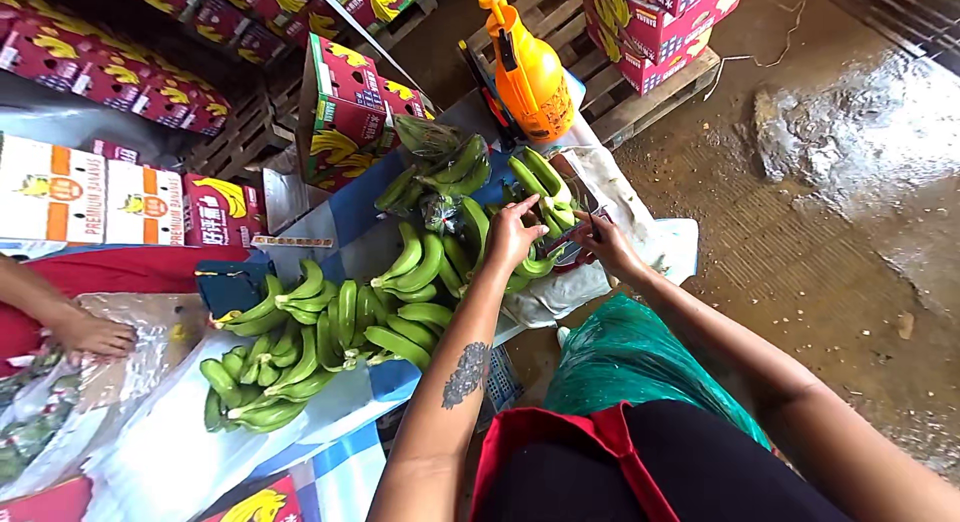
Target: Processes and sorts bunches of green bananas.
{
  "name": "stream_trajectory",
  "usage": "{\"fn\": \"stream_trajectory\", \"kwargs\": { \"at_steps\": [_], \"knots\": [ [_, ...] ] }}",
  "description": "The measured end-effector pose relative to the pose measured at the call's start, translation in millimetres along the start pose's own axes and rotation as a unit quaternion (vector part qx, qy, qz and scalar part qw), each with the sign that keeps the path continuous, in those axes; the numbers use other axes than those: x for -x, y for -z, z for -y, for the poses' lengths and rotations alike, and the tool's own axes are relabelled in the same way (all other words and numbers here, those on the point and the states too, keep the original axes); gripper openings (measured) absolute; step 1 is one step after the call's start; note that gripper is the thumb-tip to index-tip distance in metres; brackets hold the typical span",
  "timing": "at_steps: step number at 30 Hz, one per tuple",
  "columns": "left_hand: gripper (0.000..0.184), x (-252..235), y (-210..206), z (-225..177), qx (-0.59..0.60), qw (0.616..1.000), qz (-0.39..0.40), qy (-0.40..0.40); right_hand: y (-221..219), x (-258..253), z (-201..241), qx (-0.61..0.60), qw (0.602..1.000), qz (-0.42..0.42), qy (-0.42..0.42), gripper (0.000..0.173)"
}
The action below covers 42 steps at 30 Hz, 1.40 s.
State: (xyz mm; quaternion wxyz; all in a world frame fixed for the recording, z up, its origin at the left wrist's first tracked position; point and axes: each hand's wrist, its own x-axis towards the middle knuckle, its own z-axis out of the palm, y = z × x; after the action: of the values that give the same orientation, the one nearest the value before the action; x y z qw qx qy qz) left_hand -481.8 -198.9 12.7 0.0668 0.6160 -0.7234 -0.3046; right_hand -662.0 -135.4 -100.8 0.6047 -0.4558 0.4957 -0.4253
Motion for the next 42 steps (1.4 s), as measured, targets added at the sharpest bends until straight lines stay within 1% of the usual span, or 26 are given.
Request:
{"fn": "stream_trajectory", "kwargs": {
  "at_steps": [2, 5, 7, 13, 17, 21, 25, 28, 31, 35, 39, 40, 42],
  "knots": [
    [0.068, 0.8, 0.7, -0.4, 0.0, 1.0, 0.001, 0.0, -0.7, -0.6, 1.5, -0.006, 1.0, 0.0, -0.002, 0.047],
    [0.076, 10.4, -0.5, 1.5, 0.008, 1.0, -0.019, -0.008, 3.0, 6.3, 3.8, -0.017, 1.0, -0.004, -0.016, 0.048],
    [0.079, 19.2, 1.5, 0.4, 0.007, 1.0, -0.024, -0.007, 8.3, 12.0, 2.6, -0.025, 0.999, -0.009, -0.023, 0.047],
    [0.077, 43.3, 18.0, 1.7, 0.004, 0.994, -0.099, -0.039, 21.2, 24.5, -1.6, -0.03, 0.998, -0.012, -0.05, 0.044],
    [0.075, 50.2, 23.1, 4.8, 0.015, 0.993, -0.108, -0.042, 20.6, 28.8, 0.5, -0.016, 0.998, -0.01, -0.063, 0.045],
    [0.07, 58.4, 22.1, 7.9, 0.017, 0.994, -0.106, -0.034, 26.5, 35.9, -8.4, -0.017, 0.998, -0.006, -0.054, 0.043],
    [0.066, 71.4, 19.7, 16.3, 0.063, 0.989, -0.128, -0.045, 36.9, 48.9, -12.7, -0.001, 0.999, -0.02, -0.046, 0.038],
    [0.06, 81.3, 15.5, 23.0, 0.125, 0.978, -0.152, -0.069, 40.4, 57.4, -14.2, 0.032, 0.998, -0.015, -0.042, 0.03],
    [0.056, 88.3, 9.7, 25.2, 0.184, 0.965, -0.167, -0.083, 36.5, 63.2, -22.8, 0.043, 0.998, 0.003, -0.039, 0.028],
    [0.052, 95.3, 0.0, 19.9, 0.257, 0.945, -0.187, -0.074, 25.1, 70.8, -25.6, -0.022, 0.996, 0.045, -0.068, 0.033],
    [0.049, 98.5, -21.7, 17.0, 0.354, 0.913, -0.195, -0.06, 12.5, 78.6, -16.8, -0.162, 0.977, 0.077, -0.111, 0.039],
    [0.048, 98.7, -28.5, 17.9, 0.377, 0.905, -0.192, -0.055, 10.8, 80.1, -16.8, -0.196, 0.971, 0.079, -0.112, 0.038],
    [0.046, 99.2, -41.1, 18.8, 0.406, 0.893, -0.187, -0.045, 9.8, 82.9, -18.4, -0.243, 0.961, 0.073, -0.106, 0.029]
  ]
}}
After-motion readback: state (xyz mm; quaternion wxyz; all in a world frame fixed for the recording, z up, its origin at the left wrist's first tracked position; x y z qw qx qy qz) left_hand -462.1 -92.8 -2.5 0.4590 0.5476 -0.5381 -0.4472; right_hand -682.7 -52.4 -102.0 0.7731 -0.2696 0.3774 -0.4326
